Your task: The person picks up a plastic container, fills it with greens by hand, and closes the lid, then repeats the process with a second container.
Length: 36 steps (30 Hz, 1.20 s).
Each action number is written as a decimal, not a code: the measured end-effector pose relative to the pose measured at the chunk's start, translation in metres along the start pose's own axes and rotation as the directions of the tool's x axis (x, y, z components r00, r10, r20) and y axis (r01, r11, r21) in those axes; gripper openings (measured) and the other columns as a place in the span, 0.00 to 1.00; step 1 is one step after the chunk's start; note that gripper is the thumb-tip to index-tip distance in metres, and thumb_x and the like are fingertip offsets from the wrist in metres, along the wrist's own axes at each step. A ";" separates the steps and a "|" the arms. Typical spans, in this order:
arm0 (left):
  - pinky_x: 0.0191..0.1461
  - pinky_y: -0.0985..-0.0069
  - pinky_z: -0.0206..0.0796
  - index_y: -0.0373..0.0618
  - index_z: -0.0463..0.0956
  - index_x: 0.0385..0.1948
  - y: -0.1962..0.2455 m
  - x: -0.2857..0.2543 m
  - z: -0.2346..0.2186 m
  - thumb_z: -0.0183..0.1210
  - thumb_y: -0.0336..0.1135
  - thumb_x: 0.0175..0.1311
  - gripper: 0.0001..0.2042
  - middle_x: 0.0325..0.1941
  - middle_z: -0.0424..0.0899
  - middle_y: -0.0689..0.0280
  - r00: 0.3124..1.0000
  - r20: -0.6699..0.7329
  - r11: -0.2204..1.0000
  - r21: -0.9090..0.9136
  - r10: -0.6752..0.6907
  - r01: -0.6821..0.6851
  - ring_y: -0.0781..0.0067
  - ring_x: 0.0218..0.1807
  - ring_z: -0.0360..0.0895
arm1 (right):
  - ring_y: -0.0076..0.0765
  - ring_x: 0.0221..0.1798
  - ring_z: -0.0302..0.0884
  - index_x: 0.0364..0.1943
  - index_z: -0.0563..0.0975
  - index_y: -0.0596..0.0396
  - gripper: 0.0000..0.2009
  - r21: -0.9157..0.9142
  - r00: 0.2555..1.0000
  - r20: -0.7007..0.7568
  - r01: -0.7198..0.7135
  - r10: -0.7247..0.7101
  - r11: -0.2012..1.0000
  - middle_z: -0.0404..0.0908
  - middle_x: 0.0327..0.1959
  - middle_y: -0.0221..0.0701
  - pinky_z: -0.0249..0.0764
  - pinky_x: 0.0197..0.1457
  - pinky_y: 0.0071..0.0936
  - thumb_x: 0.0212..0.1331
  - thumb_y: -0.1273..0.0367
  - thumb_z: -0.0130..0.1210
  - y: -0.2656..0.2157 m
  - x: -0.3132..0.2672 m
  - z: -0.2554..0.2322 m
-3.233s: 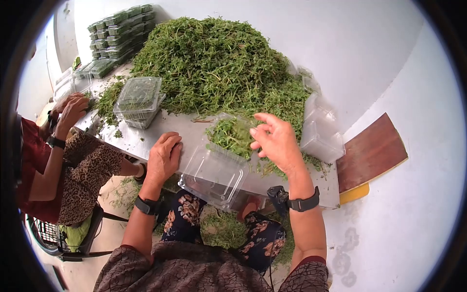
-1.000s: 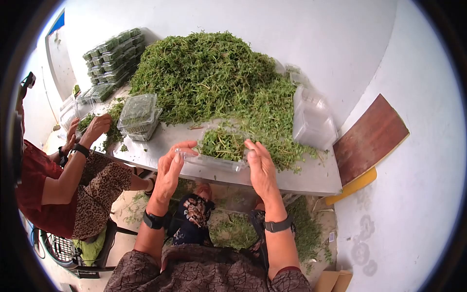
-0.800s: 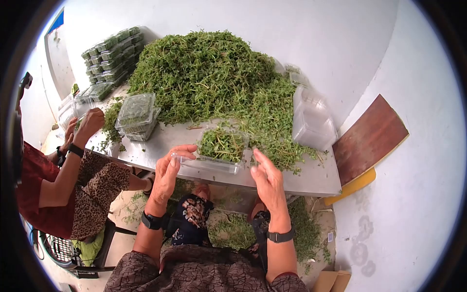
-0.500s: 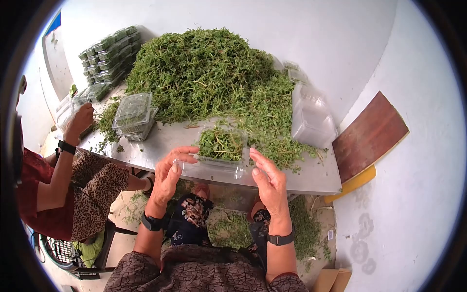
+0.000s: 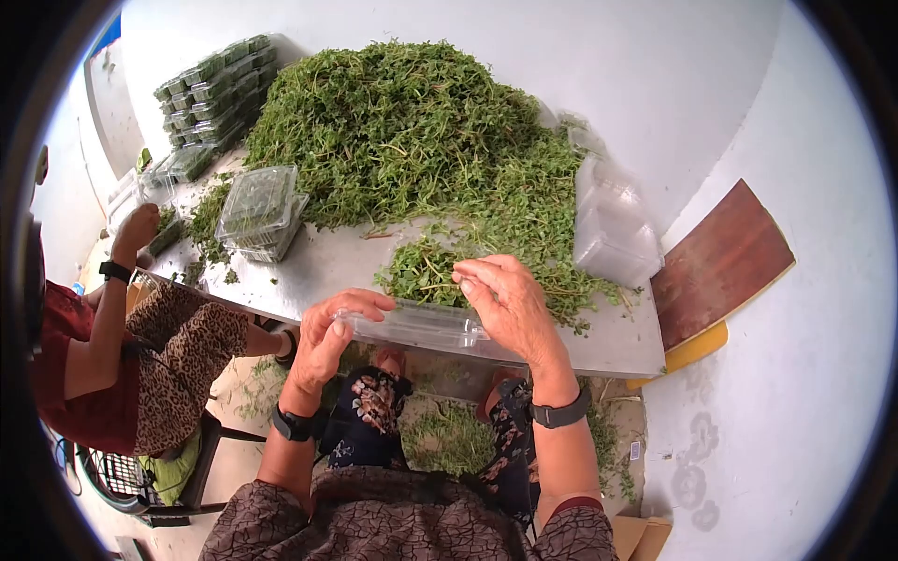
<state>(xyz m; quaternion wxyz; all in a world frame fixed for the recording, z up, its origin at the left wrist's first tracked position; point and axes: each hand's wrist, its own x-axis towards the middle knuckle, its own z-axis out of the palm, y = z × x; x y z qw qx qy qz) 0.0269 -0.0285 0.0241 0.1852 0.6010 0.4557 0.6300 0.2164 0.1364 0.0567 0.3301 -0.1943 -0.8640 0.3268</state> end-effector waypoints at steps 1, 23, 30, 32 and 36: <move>0.51 0.67 0.66 0.39 0.77 0.35 0.000 0.001 0.000 0.47 0.43 0.63 0.15 0.44 0.81 0.54 1.000 -0.002 1.000 0.003 0.007 -0.007 0.60 0.46 0.77 | 0.38 0.45 0.75 0.43 0.80 0.57 0.11 -0.041 1.000 -0.003 0.027 -0.028 0.999 0.80 0.40 0.36 0.72 0.49 0.30 0.61 0.67 0.53 0.002 0.001 0.000; 0.45 0.70 0.67 0.40 0.76 0.33 -0.005 0.000 0.002 0.48 0.39 0.64 0.12 0.39 0.81 0.58 1.000 -0.009 0.998 -0.056 0.027 -0.027 0.65 0.40 0.76 | 0.36 0.53 0.74 0.45 0.80 0.57 0.11 0.169 0.999 -0.016 0.036 -0.033 0.985 0.80 0.46 0.33 0.71 0.57 0.30 0.60 0.70 0.53 -0.009 0.001 -0.023; 0.47 0.69 0.67 0.39 0.76 0.32 -0.007 0.000 0.001 0.49 0.38 0.65 0.12 0.38 0.81 0.57 1.000 -0.024 0.998 -0.052 0.018 -0.020 0.64 0.41 0.76 | 0.36 0.56 0.72 0.44 0.81 0.55 0.11 -0.119 0.976 0.165 0.163 -0.142 0.979 0.79 0.48 0.35 0.72 0.54 0.32 0.59 0.69 0.54 0.007 0.005 -0.007; 0.54 0.66 0.65 0.37 0.77 0.33 -0.005 -0.001 0.000 0.45 0.49 0.66 0.21 0.40 0.81 0.55 0.999 0.009 0.998 -0.042 -0.052 0.052 0.61 0.46 0.77 | 0.39 0.55 0.72 0.43 0.81 0.53 0.10 -0.122 0.991 0.110 0.087 -0.073 0.989 0.79 0.47 0.37 0.70 0.54 0.35 0.58 0.69 0.55 0.008 0.007 -0.005; 0.54 0.66 0.65 0.37 0.77 0.34 -0.005 0.000 0.000 0.45 0.48 0.66 0.20 0.40 0.81 0.56 0.999 0.016 0.998 -0.035 -0.042 0.042 0.62 0.46 0.77 | 0.42 0.52 0.73 0.41 0.82 0.51 0.10 -0.156 1.000 -0.010 0.015 -0.017 0.988 0.79 0.46 0.38 0.68 0.55 0.37 0.57 0.69 0.56 0.028 0.009 0.006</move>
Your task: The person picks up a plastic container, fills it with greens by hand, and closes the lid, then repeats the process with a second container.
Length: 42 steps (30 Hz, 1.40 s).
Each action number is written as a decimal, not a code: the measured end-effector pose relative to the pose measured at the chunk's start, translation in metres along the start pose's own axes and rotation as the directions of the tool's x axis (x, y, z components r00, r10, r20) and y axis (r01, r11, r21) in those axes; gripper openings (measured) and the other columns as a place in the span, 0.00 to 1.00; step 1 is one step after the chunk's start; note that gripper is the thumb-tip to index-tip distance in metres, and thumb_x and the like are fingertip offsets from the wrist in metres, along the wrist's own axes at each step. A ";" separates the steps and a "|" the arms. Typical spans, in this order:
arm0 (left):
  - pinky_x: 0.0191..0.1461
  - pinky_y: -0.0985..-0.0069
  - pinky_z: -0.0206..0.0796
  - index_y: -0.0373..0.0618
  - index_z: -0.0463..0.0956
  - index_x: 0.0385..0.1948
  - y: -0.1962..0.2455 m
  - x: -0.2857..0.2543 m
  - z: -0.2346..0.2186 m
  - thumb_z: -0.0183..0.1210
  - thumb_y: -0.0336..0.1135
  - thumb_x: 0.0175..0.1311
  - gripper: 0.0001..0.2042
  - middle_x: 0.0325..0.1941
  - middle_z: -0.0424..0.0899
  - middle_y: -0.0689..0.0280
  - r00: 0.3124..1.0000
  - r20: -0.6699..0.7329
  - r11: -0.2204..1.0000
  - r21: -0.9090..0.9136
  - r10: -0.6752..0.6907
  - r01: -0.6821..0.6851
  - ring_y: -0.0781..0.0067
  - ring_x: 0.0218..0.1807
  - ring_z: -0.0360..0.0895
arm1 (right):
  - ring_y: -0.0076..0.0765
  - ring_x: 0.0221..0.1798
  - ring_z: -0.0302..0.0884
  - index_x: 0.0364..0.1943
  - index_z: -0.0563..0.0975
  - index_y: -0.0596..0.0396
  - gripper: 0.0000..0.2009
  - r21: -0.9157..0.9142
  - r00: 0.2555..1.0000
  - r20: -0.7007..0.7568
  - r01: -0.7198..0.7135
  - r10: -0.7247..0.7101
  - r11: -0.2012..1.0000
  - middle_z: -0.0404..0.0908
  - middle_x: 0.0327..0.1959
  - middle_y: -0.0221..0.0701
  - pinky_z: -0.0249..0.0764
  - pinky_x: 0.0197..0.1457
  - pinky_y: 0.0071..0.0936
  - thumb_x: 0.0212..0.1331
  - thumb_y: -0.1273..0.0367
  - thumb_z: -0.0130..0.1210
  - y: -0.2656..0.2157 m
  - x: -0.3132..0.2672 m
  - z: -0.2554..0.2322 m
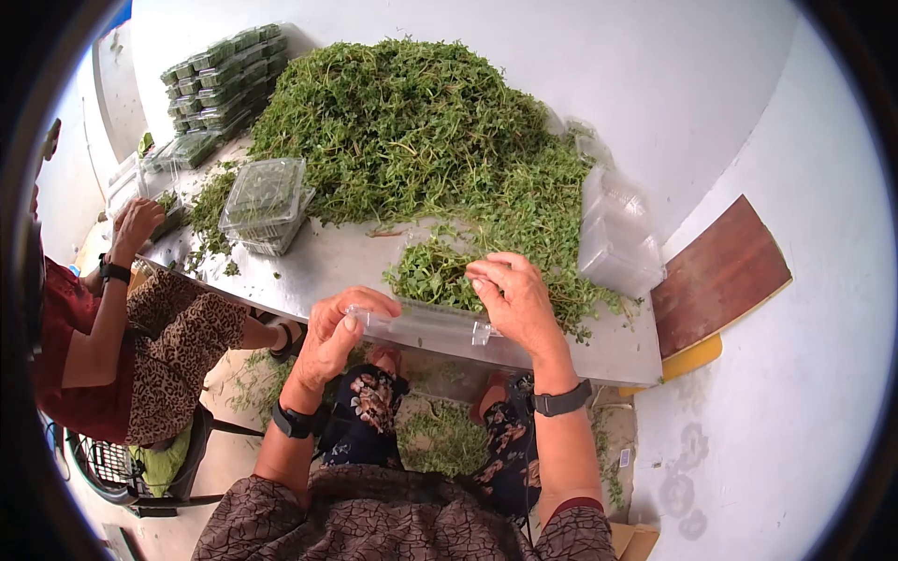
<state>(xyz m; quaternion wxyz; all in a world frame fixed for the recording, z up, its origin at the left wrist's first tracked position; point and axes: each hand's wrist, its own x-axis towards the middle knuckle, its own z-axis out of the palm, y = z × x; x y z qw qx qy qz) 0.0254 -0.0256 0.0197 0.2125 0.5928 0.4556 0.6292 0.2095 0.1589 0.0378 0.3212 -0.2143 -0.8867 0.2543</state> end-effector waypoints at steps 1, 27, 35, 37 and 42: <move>0.54 0.66 0.65 0.37 0.77 0.34 0.000 0.000 0.001 0.45 0.48 0.66 0.20 0.40 0.81 0.56 1.000 -0.004 1.000 -0.010 -0.012 0.012 0.62 0.46 0.77 | 0.42 0.52 0.73 0.41 0.82 0.51 0.10 -0.002 1.000 0.000 0.004 -0.004 1.000 0.79 0.46 0.38 0.68 0.55 0.37 0.57 0.69 0.56 0.002 0.001 0.001; 0.49 0.70 0.66 0.38 0.77 0.33 0.003 0.002 0.003 0.51 0.36 0.63 0.11 0.39 0.81 0.57 0.998 -0.042 0.999 -0.030 0.043 -0.044 0.66 0.43 0.76 | 0.39 0.53 0.75 0.50 0.77 0.56 0.15 0.156 0.989 -0.076 -0.112 0.125 0.981 0.79 0.49 0.40 0.69 0.57 0.29 0.57 0.74 0.53 -0.008 -0.014 -0.011; 0.55 0.72 0.61 0.36 0.79 0.36 0.012 0.016 0.000 0.48 0.40 0.69 0.16 0.42 0.82 0.61 0.969 -0.202 0.987 -0.097 -0.144 0.127 0.72 0.48 0.75 | 0.39 0.56 0.73 0.49 0.78 0.58 0.14 0.084 0.994 -0.106 0.010 -0.002 0.996 0.78 0.53 0.40 0.66 0.61 0.32 0.59 0.73 0.51 -0.001 -0.021 -0.015; 0.55 0.73 0.61 0.37 0.80 0.36 0.004 0.023 0.001 0.48 0.40 0.69 0.16 0.42 0.82 0.62 0.956 -0.240 0.978 -0.163 -0.169 0.132 0.74 0.47 0.74 | 0.35 0.59 0.71 0.50 0.76 0.62 0.16 0.444 0.973 -0.141 -0.100 0.180 0.891 0.76 0.55 0.38 0.63 0.64 0.32 0.64 0.67 0.48 -0.013 -0.025 -0.022; 0.51 0.76 0.61 0.41 0.81 0.37 -0.007 0.047 0.007 0.51 0.42 0.68 0.14 0.40 0.83 0.67 0.906 -0.321 0.941 -0.281 -0.277 0.188 0.80 0.41 0.73 | 0.32 0.59 0.70 0.53 0.74 0.64 0.23 0.585 0.974 -0.096 -0.110 0.203 0.803 0.77 0.53 0.40 0.62 0.63 0.29 0.68 0.57 0.45 -0.022 -0.033 -0.020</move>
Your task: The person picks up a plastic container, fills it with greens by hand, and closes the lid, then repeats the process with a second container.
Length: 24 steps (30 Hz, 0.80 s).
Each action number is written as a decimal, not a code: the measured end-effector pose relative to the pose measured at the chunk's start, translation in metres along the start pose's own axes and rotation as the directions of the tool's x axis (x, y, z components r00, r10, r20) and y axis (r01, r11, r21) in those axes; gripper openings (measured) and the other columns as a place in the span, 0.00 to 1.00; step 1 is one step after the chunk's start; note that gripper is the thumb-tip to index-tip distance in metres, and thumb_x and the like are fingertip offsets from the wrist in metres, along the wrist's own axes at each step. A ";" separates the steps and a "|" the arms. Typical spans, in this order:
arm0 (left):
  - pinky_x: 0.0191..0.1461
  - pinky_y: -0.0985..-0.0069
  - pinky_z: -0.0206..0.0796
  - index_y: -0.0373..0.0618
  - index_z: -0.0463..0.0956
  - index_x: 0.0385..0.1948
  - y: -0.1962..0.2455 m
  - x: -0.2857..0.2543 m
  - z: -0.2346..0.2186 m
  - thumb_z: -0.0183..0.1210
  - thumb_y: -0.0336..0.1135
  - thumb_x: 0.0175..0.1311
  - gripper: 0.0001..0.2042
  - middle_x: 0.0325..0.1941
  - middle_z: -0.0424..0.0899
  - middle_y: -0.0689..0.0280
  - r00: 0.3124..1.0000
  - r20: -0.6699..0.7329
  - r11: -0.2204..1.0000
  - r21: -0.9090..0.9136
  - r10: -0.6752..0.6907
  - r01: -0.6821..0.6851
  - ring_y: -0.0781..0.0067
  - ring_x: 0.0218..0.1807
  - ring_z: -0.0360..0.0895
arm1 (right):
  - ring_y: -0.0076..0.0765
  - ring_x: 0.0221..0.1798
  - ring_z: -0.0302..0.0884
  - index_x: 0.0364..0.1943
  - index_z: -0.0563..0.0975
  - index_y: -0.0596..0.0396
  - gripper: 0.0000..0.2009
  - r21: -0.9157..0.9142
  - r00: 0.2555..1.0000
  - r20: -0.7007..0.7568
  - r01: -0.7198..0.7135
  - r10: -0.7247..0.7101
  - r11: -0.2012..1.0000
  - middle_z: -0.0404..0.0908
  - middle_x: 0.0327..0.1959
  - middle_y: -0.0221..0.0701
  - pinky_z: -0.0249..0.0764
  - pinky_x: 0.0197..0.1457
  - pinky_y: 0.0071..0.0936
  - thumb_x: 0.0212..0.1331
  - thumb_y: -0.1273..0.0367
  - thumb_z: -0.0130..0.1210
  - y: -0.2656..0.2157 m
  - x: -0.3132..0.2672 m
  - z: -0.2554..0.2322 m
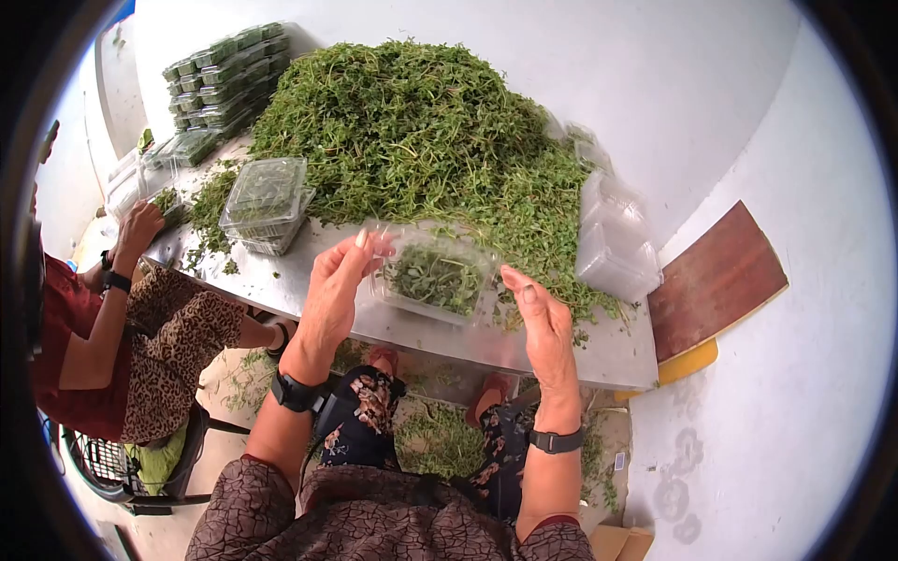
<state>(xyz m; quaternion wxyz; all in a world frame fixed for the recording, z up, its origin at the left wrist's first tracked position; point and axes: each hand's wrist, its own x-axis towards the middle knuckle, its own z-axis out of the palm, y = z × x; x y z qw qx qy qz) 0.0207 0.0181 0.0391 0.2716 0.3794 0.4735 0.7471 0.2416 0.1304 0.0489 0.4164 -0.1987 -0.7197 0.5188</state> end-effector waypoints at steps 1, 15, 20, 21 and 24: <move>0.49 0.78 0.61 0.42 0.81 0.36 0.000 0.004 0.002 0.52 0.42 0.68 0.14 0.37 0.83 0.69 1.000 -0.011 0.999 0.020 -0.028 0.029 0.82 0.38 0.71 | 0.32 0.57 0.72 0.52 0.75 0.63 0.22 -0.040 0.999 -0.039 -0.028 0.027 0.999 0.78 0.51 0.40 0.64 0.61 0.28 0.67 0.57 0.46 0.001 0.000 0.003; 0.32 0.87 0.56 0.41 0.79 0.35 -0.032 0.018 -0.002 0.54 0.38 0.67 0.10 0.29 0.78 0.76 0.981 0.004 0.980 -0.038 -0.193 0.193 0.90 0.28 0.65 | 0.18 0.35 0.70 0.45 0.77 0.65 0.16 -0.199 0.970 -0.238 -0.090 0.041 0.976 0.79 0.30 0.26 0.67 0.41 0.18 0.66 0.63 0.49 0.034 0.007 0.020; 0.34 0.86 0.58 0.39 0.79 0.35 -0.038 0.018 0.006 0.53 0.36 0.68 0.10 0.29 0.78 0.75 0.988 -0.086 0.992 -0.014 -0.129 0.129 0.89 0.30 0.66 | 0.16 0.34 0.67 0.46 0.77 0.64 0.16 -0.206 0.969 -0.241 -0.102 0.051 0.973 0.79 0.35 0.25 0.66 0.41 0.16 0.67 0.63 0.49 0.030 0.006 0.027; 0.34 0.86 0.58 0.39 0.79 0.35 -0.039 0.018 0.006 0.53 0.36 0.68 0.10 0.29 0.78 0.75 0.988 -0.087 0.992 -0.014 -0.130 0.129 0.89 0.30 0.66 | 0.16 0.34 0.67 0.46 0.77 0.64 0.16 -0.207 0.969 -0.241 -0.103 0.051 0.973 0.79 0.35 0.25 0.66 0.41 0.16 0.67 0.63 0.49 0.032 0.007 0.027; 0.34 0.87 0.59 0.38 0.79 0.35 -0.040 0.017 0.005 0.53 0.36 0.68 0.10 0.29 0.78 0.75 0.990 -0.077 0.993 0.008 -0.117 0.118 0.89 0.30 0.66 | 0.28 0.52 0.73 0.50 0.75 0.65 0.19 -0.052 0.943 -0.331 -0.067 0.046 0.996 0.79 0.47 0.36 0.66 0.58 0.25 0.67 0.61 0.47 0.037 0.010 0.027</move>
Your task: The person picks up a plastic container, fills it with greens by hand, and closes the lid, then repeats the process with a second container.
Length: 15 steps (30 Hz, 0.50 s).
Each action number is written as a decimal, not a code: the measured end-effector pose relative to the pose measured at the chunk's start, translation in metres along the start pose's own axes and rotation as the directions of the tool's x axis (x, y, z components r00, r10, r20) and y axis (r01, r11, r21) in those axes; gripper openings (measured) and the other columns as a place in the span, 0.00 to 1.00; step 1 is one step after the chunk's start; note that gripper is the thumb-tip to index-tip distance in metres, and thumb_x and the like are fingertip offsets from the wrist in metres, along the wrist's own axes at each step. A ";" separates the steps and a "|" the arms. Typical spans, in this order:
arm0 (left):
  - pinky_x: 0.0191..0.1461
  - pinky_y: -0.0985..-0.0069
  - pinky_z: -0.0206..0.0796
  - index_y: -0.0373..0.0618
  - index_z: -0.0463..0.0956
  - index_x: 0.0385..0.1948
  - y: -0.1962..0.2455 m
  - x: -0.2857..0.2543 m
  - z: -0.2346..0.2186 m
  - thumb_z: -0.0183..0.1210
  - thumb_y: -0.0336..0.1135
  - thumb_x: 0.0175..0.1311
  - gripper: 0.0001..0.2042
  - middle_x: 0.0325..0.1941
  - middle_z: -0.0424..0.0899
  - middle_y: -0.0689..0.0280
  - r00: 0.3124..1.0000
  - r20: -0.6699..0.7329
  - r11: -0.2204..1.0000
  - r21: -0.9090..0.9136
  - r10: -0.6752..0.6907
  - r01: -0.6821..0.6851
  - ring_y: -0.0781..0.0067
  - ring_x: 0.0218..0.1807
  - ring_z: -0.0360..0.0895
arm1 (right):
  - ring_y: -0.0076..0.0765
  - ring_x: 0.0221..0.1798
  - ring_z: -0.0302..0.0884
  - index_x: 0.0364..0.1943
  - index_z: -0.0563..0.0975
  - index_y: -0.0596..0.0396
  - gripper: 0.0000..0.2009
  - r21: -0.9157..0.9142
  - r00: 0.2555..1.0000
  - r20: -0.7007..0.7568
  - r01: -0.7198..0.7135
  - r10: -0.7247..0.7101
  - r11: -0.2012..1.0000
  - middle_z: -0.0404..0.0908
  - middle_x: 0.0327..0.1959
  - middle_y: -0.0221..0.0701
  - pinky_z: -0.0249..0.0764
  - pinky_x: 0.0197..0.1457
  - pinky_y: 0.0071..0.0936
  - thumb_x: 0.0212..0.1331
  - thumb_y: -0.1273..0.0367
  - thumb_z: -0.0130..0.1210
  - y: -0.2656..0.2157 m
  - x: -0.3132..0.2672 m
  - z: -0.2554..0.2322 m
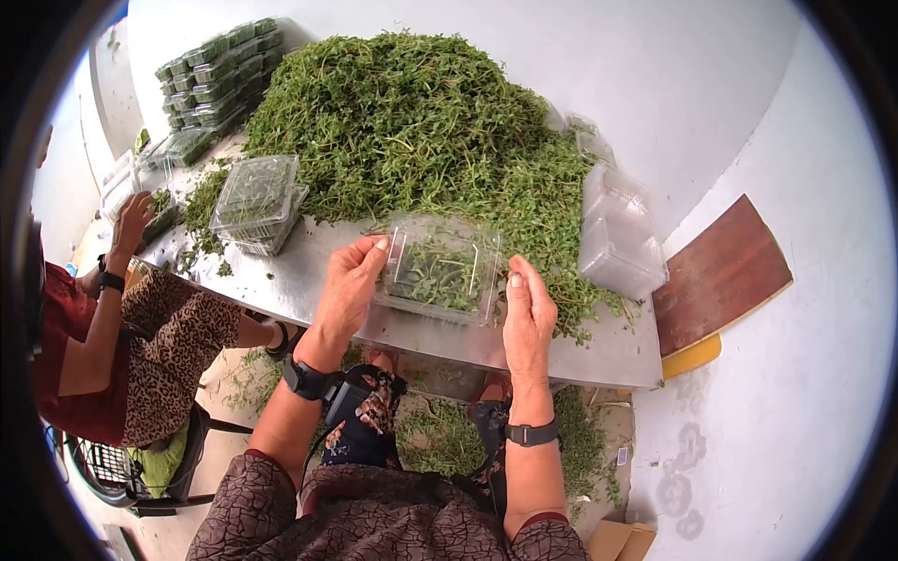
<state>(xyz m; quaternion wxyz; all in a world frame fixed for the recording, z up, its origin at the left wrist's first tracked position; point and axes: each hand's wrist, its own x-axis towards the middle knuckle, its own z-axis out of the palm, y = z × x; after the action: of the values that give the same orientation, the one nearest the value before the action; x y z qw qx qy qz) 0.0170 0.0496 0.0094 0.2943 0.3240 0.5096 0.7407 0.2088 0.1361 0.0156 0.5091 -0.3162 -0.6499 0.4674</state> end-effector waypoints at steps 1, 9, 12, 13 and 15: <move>0.34 0.86 0.59 0.38 0.79 0.35 0.001 -0.001 0.001 0.53 0.36 0.68 0.11 0.29 0.78 0.75 1.000 -0.011 1.000 0.005 0.001 -0.001 0.89 0.30 0.66 | 0.24 0.47 0.72 0.51 0.75 0.64 0.18 0.008 1.000 0.012 0.001 -0.001 1.000 0.78 0.47 0.34 0.67 0.53 0.22 0.67 0.63 0.47 -0.001 0.001 0.001; 0.39 0.83 0.61 0.33 0.79 0.35 -0.014 0.002 0.000 0.54 0.35 0.66 0.12 0.32 0.76 0.70 0.999 -0.038 1.000 0.003 0.000 0.000 0.84 0.34 0.68 | 0.31 0.54 0.73 0.53 0.74 0.65 0.18 -0.017 0.997 0.078 -0.003 0.005 1.000 0.77 0.53 0.41 0.66 0.60 0.26 0.67 0.64 0.48 0.004 -0.002 0.006; 0.29 0.88 0.58 0.35 0.78 0.37 -0.010 0.000 0.003 0.53 0.37 0.68 0.12 0.28 0.78 0.73 0.997 -0.075 1.000 0.024 -0.010 0.012 0.89 0.27 0.65 | 0.33 0.57 0.71 0.51 0.75 0.66 0.18 -0.012 0.996 0.042 0.082 -0.081 0.997 0.77 0.53 0.42 0.65 0.60 0.27 0.66 0.63 0.49 0.015 -0.007 0.011; 0.28 0.87 0.57 0.35 0.78 0.35 -0.007 -0.001 0.004 0.53 0.35 0.66 0.11 0.29 0.76 0.73 0.996 -0.072 0.999 0.002 -0.052 0.052 0.89 0.28 0.65 | 0.33 0.57 0.71 0.51 0.75 0.66 0.18 -0.012 0.996 0.042 0.082 -0.081 0.997 0.77 0.53 0.42 0.65 0.60 0.27 0.66 0.63 0.49 0.016 -0.008 0.010; 0.28 0.86 0.56 0.34 0.78 0.33 -0.007 0.001 0.003 0.54 0.34 0.65 0.10 0.31 0.75 0.72 0.993 -0.072 0.996 -0.020 -0.092 0.091 0.88 0.28 0.64 | 0.33 0.59 0.69 0.47 0.76 0.67 0.16 0.078 0.998 0.054 0.036 -0.040 0.996 0.75 0.56 0.41 0.66 0.57 0.26 0.64 0.65 0.52 0.016 -0.009 0.009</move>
<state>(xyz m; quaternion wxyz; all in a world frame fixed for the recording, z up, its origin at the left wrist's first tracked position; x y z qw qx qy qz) 0.0199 0.0541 0.0035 0.3119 0.2707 0.5283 0.7419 0.2022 0.1312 -0.0030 0.5115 -0.2707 -0.6511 0.4911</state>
